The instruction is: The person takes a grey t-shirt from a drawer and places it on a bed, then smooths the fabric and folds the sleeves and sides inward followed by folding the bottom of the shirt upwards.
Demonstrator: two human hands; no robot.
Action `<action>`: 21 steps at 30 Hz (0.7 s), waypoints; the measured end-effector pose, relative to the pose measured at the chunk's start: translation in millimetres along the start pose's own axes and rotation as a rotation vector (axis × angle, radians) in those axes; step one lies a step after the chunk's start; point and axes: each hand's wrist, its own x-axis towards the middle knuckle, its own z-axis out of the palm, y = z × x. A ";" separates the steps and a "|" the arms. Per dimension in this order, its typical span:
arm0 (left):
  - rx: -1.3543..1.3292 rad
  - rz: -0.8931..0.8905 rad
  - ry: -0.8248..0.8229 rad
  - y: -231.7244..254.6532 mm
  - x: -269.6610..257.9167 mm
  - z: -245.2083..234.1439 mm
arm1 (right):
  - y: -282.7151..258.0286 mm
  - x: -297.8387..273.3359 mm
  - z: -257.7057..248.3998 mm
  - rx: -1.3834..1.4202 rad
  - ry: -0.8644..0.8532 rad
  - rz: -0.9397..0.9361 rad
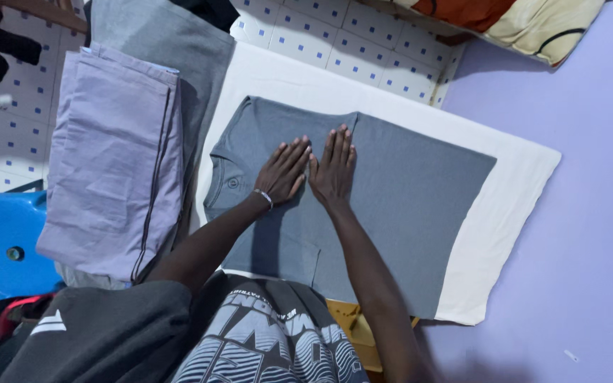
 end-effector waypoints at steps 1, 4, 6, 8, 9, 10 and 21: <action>-0.022 0.008 -0.006 1.5 -6.3 -5.9 | 5.3 1.3 -0.3 0.009 0.017 -0.016; -0.086 0.012 -0.045 -1.4 -10.7 -18.8 | 14.9 6.7 -5.7 0.031 0.054 -0.034; -0.112 0.006 -0.059 -1.0 -16.4 -22.6 | 20.4 6.1 -10.4 0.034 0.051 -0.034; -0.112 0.005 -0.045 -2.6 -21.1 -23.7 | 25.6 9.9 -12.8 0.029 0.040 -0.030; -0.122 -0.002 -0.051 -2.9 -22.1 -23.7 | 27.9 11.3 -14.0 0.024 0.048 -0.031; -0.133 -0.008 -0.056 -2.4 -23.9 -23.7 | 29.3 11.9 -15.0 0.018 0.056 -0.032; -0.119 -0.120 -0.015 -19.4 18.2 -2.1 | -8.2 28.7 -15.5 0.041 0.029 0.017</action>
